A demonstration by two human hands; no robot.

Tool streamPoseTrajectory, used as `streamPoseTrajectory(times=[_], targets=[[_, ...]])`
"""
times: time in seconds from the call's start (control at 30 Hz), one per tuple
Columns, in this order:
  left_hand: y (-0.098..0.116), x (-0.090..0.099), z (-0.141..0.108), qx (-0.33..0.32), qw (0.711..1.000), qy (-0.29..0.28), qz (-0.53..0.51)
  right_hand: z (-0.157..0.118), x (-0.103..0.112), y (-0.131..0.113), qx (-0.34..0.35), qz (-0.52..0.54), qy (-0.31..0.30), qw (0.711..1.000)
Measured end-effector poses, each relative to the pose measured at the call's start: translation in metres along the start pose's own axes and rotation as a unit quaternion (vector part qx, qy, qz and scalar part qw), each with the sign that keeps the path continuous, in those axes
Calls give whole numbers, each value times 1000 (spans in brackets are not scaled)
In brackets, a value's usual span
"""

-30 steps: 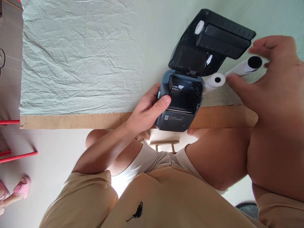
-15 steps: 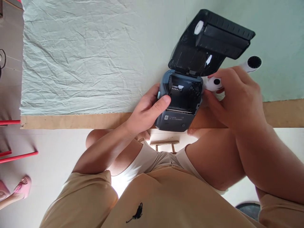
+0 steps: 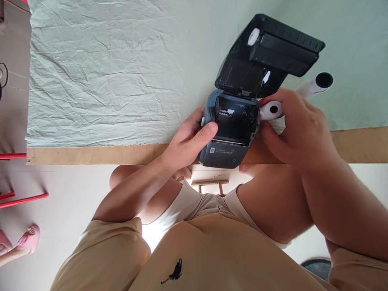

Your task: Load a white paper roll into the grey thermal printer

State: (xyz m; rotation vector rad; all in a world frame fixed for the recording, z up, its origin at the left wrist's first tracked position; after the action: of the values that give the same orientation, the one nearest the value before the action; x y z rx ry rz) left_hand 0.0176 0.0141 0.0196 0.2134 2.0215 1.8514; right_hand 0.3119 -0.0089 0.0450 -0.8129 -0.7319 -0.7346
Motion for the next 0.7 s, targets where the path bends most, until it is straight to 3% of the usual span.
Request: streamPoseTrajectory(times=[0.23, 0.37, 0.53, 0.7], targets=[[0, 1, 2, 6, 1000, 9, 16, -3, 1, 5, -35, -23, 6, 999], [2, 0, 2, 3, 1000, 13, 12, -5, -1, 5, -26, -9, -26, 999], [3, 0, 4, 4, 1000, 12, 14, -6, 1, 2, -46, -49, -15, 998], [3, -1, 3, -4, 1000, 3, 8, -6, 1, 1, -31, -17, -37, 999]])
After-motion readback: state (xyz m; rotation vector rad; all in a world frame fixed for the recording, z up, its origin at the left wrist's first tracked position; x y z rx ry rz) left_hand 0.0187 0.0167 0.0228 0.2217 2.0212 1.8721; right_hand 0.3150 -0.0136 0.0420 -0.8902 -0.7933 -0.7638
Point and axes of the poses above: each hand's wrist, its own z-axis towards the middle knuckle, its own x-axis out of the back of the hand, y = z × x, the point moved 2 cm from there along z, towards the middle knuckle, and after that the axes turned 6 degrees about y, right-handed, at the moved point
